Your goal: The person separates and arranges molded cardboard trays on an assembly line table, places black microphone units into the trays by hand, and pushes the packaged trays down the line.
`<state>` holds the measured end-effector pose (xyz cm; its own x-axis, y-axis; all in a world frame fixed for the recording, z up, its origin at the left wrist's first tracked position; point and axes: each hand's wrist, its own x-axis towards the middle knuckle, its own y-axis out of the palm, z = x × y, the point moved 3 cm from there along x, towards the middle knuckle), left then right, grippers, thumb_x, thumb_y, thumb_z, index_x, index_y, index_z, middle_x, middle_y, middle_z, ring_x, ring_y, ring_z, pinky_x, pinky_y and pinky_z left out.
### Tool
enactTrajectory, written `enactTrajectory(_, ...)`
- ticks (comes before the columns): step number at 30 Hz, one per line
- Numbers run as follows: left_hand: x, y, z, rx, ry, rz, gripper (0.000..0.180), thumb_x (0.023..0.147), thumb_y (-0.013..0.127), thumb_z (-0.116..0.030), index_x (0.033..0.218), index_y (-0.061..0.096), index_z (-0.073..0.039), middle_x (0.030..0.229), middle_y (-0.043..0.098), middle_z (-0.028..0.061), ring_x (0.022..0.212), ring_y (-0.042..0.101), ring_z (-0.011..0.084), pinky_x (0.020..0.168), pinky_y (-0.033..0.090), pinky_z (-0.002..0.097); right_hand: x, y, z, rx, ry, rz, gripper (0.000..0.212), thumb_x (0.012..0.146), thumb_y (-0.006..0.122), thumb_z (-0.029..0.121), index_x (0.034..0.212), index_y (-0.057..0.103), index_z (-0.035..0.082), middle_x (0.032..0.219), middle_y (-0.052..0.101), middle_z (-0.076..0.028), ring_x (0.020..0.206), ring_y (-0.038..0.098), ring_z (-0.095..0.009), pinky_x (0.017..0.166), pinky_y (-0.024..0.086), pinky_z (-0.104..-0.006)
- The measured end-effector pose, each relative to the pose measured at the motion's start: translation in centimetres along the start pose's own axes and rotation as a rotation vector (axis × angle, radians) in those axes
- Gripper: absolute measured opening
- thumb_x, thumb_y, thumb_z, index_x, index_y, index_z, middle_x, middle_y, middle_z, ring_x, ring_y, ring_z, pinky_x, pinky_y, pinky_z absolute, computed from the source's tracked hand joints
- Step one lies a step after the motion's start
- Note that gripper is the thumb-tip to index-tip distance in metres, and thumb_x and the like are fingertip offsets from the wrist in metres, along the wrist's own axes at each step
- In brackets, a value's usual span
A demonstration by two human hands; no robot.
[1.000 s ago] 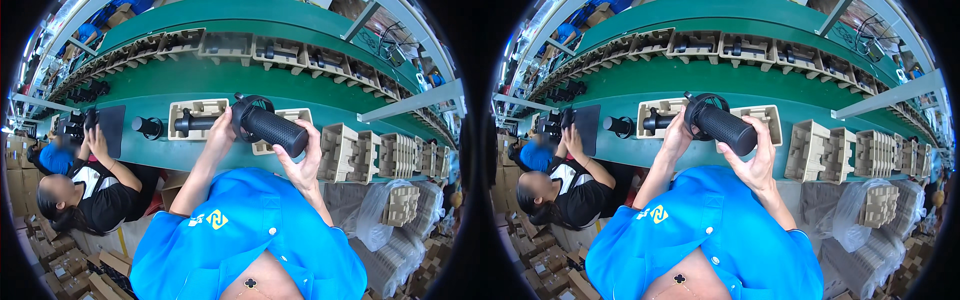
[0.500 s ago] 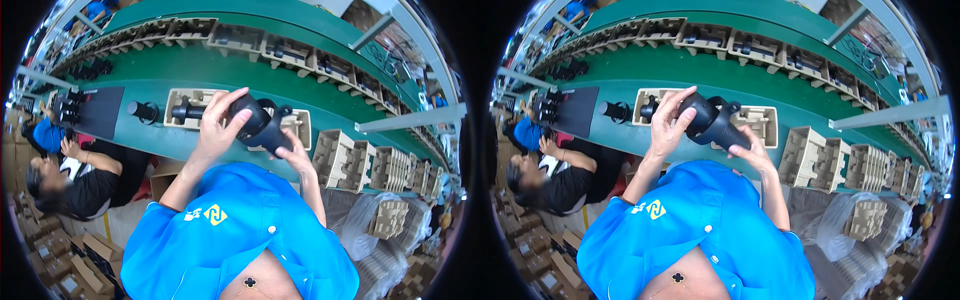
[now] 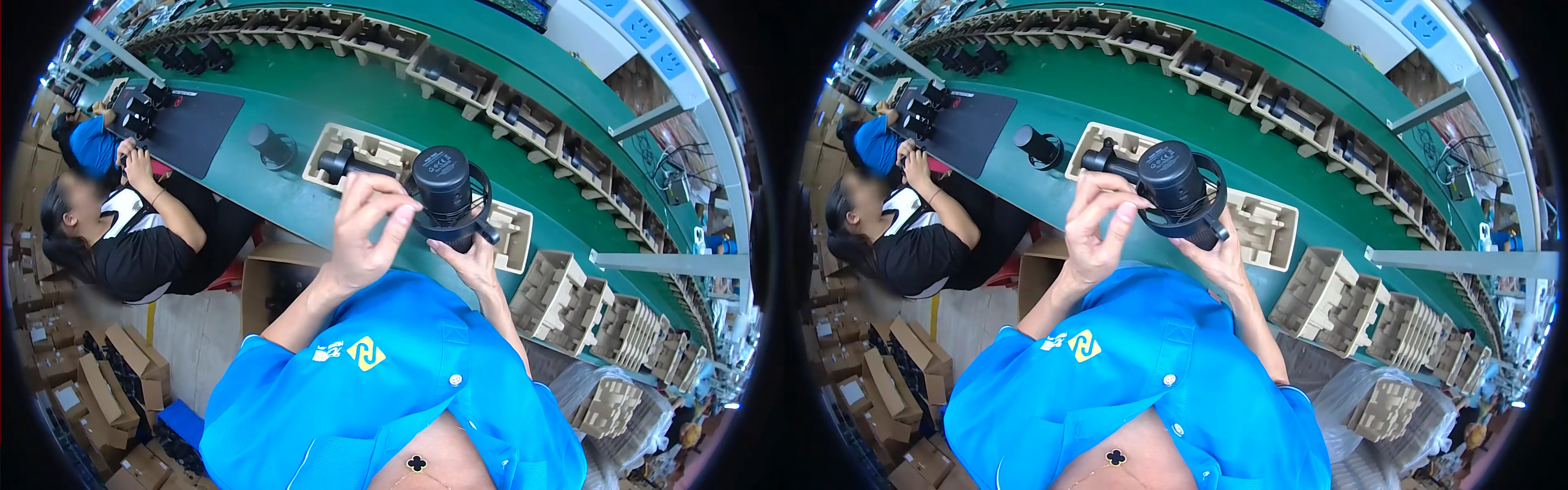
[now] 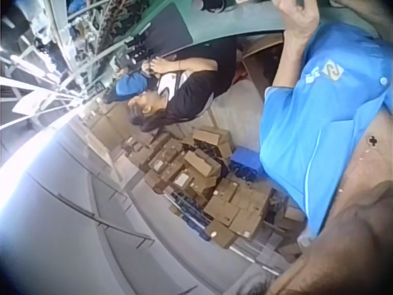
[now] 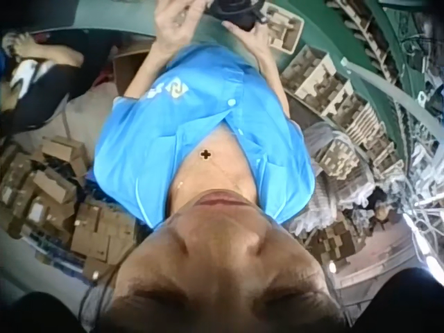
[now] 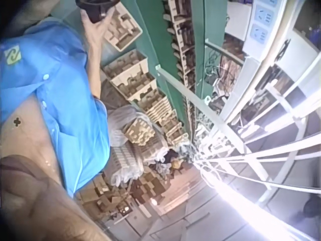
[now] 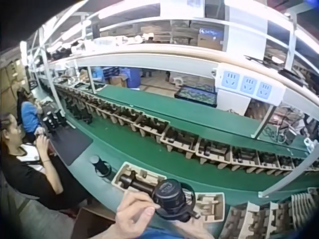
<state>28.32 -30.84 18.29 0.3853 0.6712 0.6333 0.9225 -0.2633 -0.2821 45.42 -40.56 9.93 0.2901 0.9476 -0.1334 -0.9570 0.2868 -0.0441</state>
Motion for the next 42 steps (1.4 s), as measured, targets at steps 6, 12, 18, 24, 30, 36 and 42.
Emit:
enactTrajectory(6,-1.9,0.9,-1.8,0.135,-0.004,0.044,0.018,0.080,0.066,-0.007,0.097,0.071,-0.006,0.095,0.060,0.0098,0.090,0.053,0.0258,0.081,0.042,0.0368,0.4,0.4,-1.5,-0.283,-0.240,-0.198,0.067,0.066,0.079,0.003,0.122,0.043,0.001,0.108,0.055,-0.010,0.096,0.057,-0.020,0.084,0.047,-0.0336)
enactTrajectory(12,-3.5,2.4,-2.0,0.173,-0.108,-0.009,0.017,0.086,0.061,-0.011,0.100,0.067,-0.005,0.094,0.051,0.0093,0.083,0.047,0.0259,0.075,0.039,0.0383,-1.0,0.6,0.1,-0.516,-0.339,-0.275,0.059,0.070,0.078,0.006,0.121,0.049,0.000,0.105,0.054,-0.017,0.099,0.055,-0.032,0.086,0.044,-0.0417)
enactTrajectory(18,-4.7,1.5,-0.7,0.161,-0.240,-0.097,0.020,0.092,0.054,-0.014,0.106,0.063,-0.004,0.102,0.049,0.0118,0.096,0.045,0.0274,0.085,0.038,0.0378,0.3,2.6,0.7,-0.544,-0.427,-0.255,0.058,0.069,0.074,0.002,0.121,0.050,0.000,0.107,0.053,-0.018,0.101,0.053,-0.035,0.089,0.042,-0.0430)
enactTrajectory(24,-4.8,0.7,0.3,0.151,-0.264,-0.108,0.021,0.096,0.050,-0.015,0.107,0.064,-0.003,0.105,0.051,0.0113,0.099,0.045,0.0254,0.089,0.039,0.0367,1.4,3.8,0.4,-0.506,-0.425,-0.228,0.062,0.069,0.076,0.001,0.124,0.047,0.000,0.104,0.051,-0.017,0.099,0.052,-0.034,0.087,0.042,-0.0435)
enactTrajectory(30,-5.1,-1.1,0.7,0.110,-0.313,-0.219,0.024,0.098,0.047,-0.017,0.111,0.062,-0.002,0.113,0.056,0.0137,0.109,0.048,0.0275,0.096,0.038,0.0378,1.7,4.6,0.2,-0.524,-0.360,-0.227,0.063,0.070,0.078,0.006,0.124,0.046,0.001,0.108,0.052,-0.017,0.103,0.053,-0.031,0.090,0.042,-0.0403)
enactTrajectory(36,-4.6,-3.2,1.9,0.207,-0.271,-0.096,0.025,0.096,0.048,-0.019,0.104,0.068,-0.005,0.117,0.058,0.0119,0.111,0.048,0.0280,0.099,0.034,0.0395,2.3,6.1,-1.9,-0.157,-0.056,0.000,0.062,0.073,0.083,0.017,0.118,0.044,-0.001,0.105,0.059,-0.012,0.093,0.059,-0.018,0.079,0.048,-0.0295)
enactTrajectory(42,-4.3,-3.7,0.6,0.253,-0.151,-0.071,0.022,0.094,0.052,-0.020,0.098,0.069,-0.006,0.104,0.061,0.0075,0.103,0.049,0.0251,0.093,0.036,0.0373,2.1,7.0,-2.2,-0.053,-0.099,0.098,0.061,0.072,0.082,0.018,0.118,0.046,0.001,0.106,0.061,-0.013,0.093,0.061,-0.020,0.082,0.049,-0.0322)
